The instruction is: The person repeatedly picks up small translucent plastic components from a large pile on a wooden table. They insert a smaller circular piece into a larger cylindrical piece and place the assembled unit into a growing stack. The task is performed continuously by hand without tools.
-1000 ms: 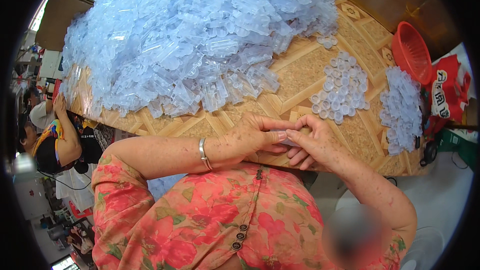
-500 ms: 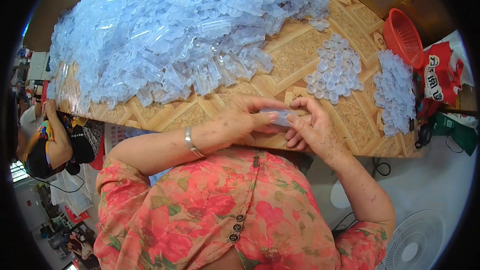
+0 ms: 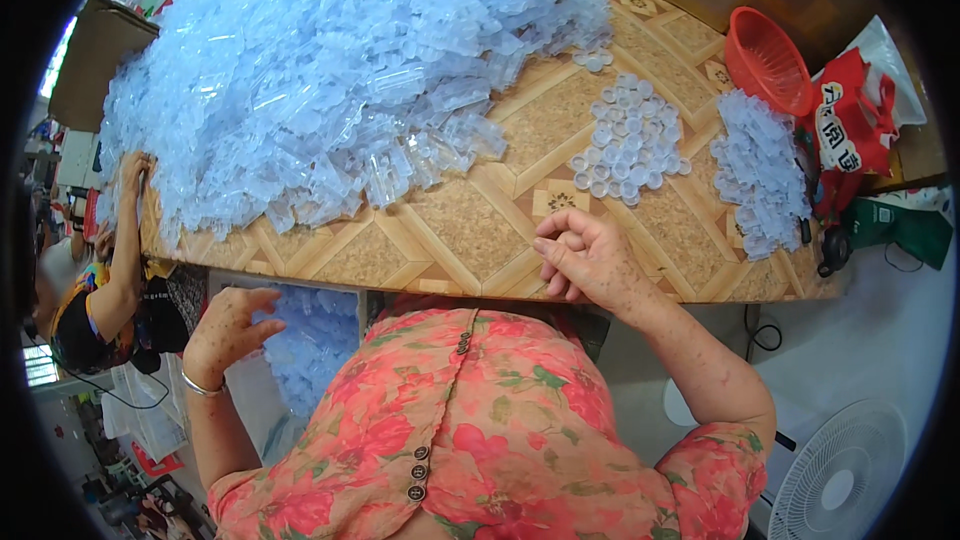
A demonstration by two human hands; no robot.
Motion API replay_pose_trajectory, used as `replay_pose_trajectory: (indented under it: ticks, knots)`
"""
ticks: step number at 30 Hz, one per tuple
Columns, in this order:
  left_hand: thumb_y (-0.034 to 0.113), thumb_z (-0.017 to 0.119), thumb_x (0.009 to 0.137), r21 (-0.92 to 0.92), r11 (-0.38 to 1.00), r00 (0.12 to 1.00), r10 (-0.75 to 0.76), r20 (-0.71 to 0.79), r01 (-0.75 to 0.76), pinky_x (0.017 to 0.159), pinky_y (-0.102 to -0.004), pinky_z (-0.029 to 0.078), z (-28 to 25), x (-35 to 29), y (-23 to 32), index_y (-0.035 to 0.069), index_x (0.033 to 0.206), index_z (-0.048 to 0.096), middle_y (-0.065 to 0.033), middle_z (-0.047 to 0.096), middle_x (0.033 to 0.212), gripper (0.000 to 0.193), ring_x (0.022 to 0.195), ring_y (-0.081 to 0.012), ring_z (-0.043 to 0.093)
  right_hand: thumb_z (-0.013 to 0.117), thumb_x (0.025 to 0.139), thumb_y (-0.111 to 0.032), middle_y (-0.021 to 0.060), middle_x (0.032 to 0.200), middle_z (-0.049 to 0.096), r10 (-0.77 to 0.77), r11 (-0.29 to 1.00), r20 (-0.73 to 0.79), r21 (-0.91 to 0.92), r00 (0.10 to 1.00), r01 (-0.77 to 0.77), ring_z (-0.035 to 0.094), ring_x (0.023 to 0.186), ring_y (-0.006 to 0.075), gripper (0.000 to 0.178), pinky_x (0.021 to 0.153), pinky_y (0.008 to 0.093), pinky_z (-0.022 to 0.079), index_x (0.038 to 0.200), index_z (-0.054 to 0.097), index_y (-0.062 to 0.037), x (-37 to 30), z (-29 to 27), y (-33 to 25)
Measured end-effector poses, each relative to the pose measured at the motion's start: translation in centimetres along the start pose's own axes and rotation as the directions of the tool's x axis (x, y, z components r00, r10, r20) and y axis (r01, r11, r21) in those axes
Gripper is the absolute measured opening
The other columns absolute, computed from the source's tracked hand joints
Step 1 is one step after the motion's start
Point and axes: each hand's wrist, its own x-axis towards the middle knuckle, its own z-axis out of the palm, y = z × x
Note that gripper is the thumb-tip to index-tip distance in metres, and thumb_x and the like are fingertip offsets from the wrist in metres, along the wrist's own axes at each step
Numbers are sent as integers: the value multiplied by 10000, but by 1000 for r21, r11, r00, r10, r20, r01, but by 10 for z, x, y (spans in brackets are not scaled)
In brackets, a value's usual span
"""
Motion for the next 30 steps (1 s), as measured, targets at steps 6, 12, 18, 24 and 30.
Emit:
replay_pose_trajectory:
  ticks: [6,12,18,24,30]
  knots:
    - [44,734,846,-209,877,865,339,-369,-433,627,-300,548,0,80,84,33,1246,660,-122,739,953,407,693,-196,687,637,1002,-201,34,770,673,-18,999,-8,32,1000,19,631,582,66,210,461,193,472,1124,602,-34,-1,1,3]
    - [45,721,856,-292,599,654,574,-493,-746,627,-317,568,13,147,181,38,1221,674,-129,736,937,369,736,-214,717,640,984,-176,18,789,671,-257,966,-205,-41,944,254,609,592,60,164,484,198,456,1079,632,-43,12,-21,-39]
    - [104,701,881,-373,513,634,612,-473,-773,625,-338,571,26,183,218,36,1179,700,-124,738,885,305,705,-225,718,718,893,-358,44,872,691,-620,764,-519,-569,588,303,649,771,146,444,722,314,519,1179,682,-21,131,-111,-82]
    - [136,715,886,-470,546,720,549,-424,-693,647,-314,573,26,182,211,19,1188,699,-123,743,885,324,710,-200,719,753,839,-421,70,867,713,-535,779,-605,-624,590,66,671,832,184,514,775,341,529,1163,695,-25,214,-154,-95]
    - [120,697,936,-718,450,835,423,-352,-531,702,-280,584,35,184,199,-1,1271,651,-108,733,1044,359,836,-139,715,768,859,-242,33,831,695,-502,865,-595,-365,628,345,666,803,152,359,763,296,546,1126,675,-21,177,-118,-94]
